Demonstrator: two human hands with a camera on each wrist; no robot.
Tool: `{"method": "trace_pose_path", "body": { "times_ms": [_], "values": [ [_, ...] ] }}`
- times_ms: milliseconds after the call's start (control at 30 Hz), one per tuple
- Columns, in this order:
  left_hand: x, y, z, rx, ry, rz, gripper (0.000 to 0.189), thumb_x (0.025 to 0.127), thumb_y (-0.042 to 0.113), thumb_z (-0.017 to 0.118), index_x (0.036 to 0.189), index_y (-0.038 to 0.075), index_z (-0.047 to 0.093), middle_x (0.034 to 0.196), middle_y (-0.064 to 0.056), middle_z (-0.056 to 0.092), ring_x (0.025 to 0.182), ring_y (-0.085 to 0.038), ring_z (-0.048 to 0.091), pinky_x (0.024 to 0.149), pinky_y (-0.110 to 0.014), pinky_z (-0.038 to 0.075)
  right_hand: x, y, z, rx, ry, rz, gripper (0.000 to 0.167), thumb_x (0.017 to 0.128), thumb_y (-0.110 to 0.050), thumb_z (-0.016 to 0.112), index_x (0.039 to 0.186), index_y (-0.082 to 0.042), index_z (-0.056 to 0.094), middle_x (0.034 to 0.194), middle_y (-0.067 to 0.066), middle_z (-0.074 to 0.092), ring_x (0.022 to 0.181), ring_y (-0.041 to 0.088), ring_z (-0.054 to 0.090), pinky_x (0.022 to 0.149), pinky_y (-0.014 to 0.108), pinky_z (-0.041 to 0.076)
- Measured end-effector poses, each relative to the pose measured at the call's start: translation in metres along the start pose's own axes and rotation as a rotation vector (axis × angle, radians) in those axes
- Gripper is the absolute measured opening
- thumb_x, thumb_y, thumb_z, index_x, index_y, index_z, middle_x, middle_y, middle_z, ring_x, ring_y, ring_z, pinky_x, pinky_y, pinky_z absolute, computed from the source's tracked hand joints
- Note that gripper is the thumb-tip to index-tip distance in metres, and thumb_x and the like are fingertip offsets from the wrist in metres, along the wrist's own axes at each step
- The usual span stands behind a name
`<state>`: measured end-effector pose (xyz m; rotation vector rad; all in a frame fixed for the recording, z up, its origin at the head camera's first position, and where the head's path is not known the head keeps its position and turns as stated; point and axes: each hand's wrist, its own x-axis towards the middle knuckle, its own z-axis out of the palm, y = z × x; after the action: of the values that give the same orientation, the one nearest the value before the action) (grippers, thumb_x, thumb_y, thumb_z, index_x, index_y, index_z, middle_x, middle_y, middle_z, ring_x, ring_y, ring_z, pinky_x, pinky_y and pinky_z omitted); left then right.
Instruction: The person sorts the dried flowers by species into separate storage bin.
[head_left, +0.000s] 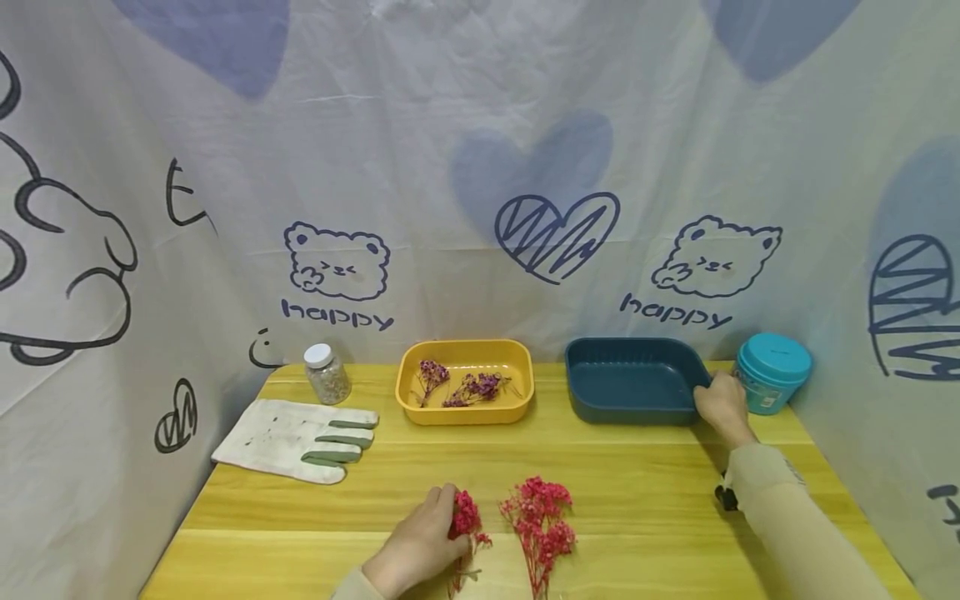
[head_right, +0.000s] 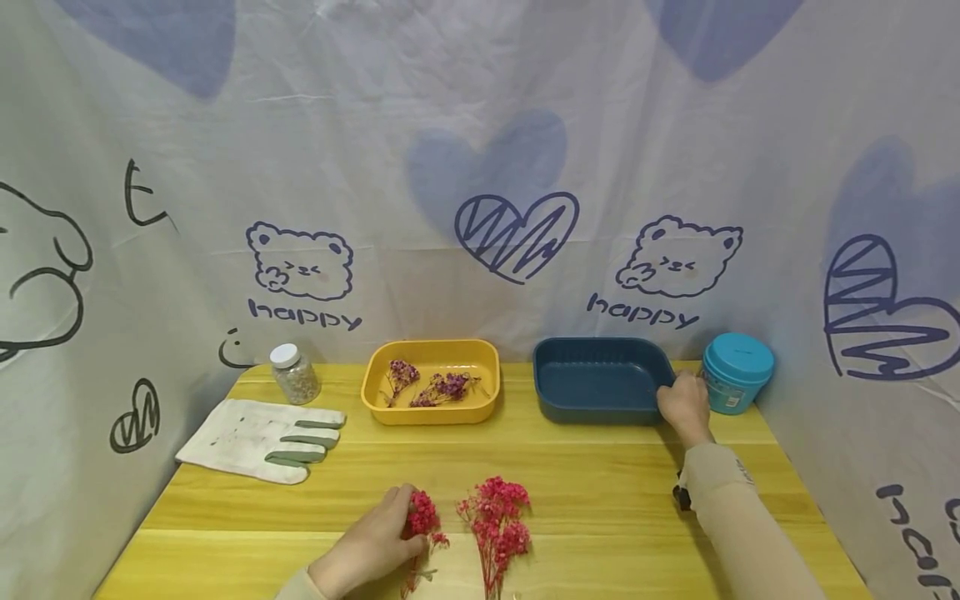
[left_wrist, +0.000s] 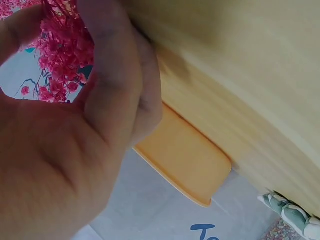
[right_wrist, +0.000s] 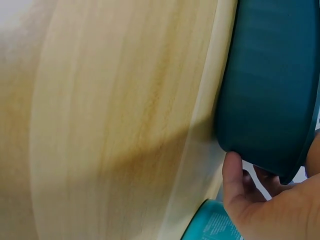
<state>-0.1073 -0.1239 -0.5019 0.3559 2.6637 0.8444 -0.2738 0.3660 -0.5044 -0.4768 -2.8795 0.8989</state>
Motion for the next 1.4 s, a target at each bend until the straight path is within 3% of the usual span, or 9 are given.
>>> {"method": "trace_pose_path", "body": {
  "times_ms": [433,533,667,867,1100,1233,1333,1400],
  "values": [
    [0.000,-0.005,-0.006,-0.160,0.050,0.036,0.056,0.090,0.004,0.069,0.142,-0.003,0.049,0.123,-0.021,0.053,0.091,-0.025,0.057,0.074,-0.039,0.055,-0.004,0.004,0.006,0.006,-0.011,-0.005,0.051,0.098,-0.014,0.045,0.136,0.020,0.050,0.140,0.044,0.053,0.132,0.062,0.048,0.113,0.069,0.043],
    [0.000,-0.004,-0.008,-0.189,0.070,0.033,0.062,0.093,0.004,0.068,0.149,-0.006,0.045,0.130,-0.026,0.053,0.104,-0.034,0.061,0.088,-0.051,0.059,-0.005,0.003,0.006,0.012,-0.010,-0.005,0.051,0.098,-0.014,0.045,0.137,0.019,0.050,0.140,0.044,0.053,0.131,0.062,0.048,0.112,0.069,0.043],
    [0.003,-0.004,-0.013,-0.218,0.107,0.042,0.055,0.096,0.004,0.068,0.146,-0.007,0.048,0.134,-0.028,0.057,0.125,-0.047,0.058,0.107,-0.066,0.050,-0.005,0.003,0.006,0.022,-0.019,-0.002,0.052,0.099,-0.013,0.044,0.139,0.019,0.048,0.141,0.044,0.052,0.132,0.062,0.048,0.111,0.069,0.044],
    [0.008,-0.004,-0.018,-0.255,0.160,0.083,0.031,0.098,0.008,0.069,0.125,0.001,0.056,0.120,-0.020,0.066,0.117,-0.040,0.064,0.099,-0.059,0.056,-0.003,0.002,0.002,0.033,-0.022,-0.009,0.052,0.099,-0.013,0.043,0.139,0.020,0.048,0.140,0.045,0.052,0.131,0.063,0.048,0.108,0.070,0.046],
    [0.011,0.001,-0.025,-0.351,0.220,0.066,0.049,0.100,0.009,0.067,0.145,-0.001,0.050,0.148,-0.030,0.057,0.140,-0.051,0.051,0.117,-0.068,0.042,-0.003,0.001,0.002,0.039,-0.021,-0.011,0.053,0.100,-0.013,0.043,0.141,0.020,0.045,0.143,0.045,0.050,0.133,0.063,0.046,0.112,0.070,0.043],
    [0.011,0.002,-0.028,-0.374,0.242,0.058,0.050,0.100,0.005,0.065,0.147,0.001,0.050,0.150,-0.031,0.055,0.140,-0.052,0.051,0.116,-0.069,0.042,-0.003,0.000,0.003,0.048,-0.025,-0.005,0.053,0.100,-0.013,0.043,0.142,0.019,0.045,0.143,0.045,0.050,0.134,0.062,0.046,0.112,0.070,0.043],
    [0.012,0.003,-0.030,-0.399,0.245,0.063,0.050,0.099,0.001,0.064,0.147,0.003,0.050,0.146,-0.029,0.058,0.121,-0.048,0.064,0.102,-0.062,0.056,-0.003,0.000,0.003,0.057,-0.024,0.002,0.054,0.099,-0.014,0.043,0.142,0.018,0.045,0.144,0.044,0.049,0.134,0.062,0.045,0.113,0.070,0.042],
    [0.013,0.003,-0.031,-0.419,0.240,0.062,0.048,0.097,-0.002,0.063,0.143,0.006,0.052,0.140,-0.028,0.061,0.098,-0.039,0.069,0.081,-0.048,0.062,-0.002,0.000,0.003,0.060,-0.023,0.007,0.053,0.099,-0.014,0.043,0.142,0.018,0.046,0.145,0.044,0.049,0.135,0.061,0.045,0.114,0.070,0.041]
  ]
}}
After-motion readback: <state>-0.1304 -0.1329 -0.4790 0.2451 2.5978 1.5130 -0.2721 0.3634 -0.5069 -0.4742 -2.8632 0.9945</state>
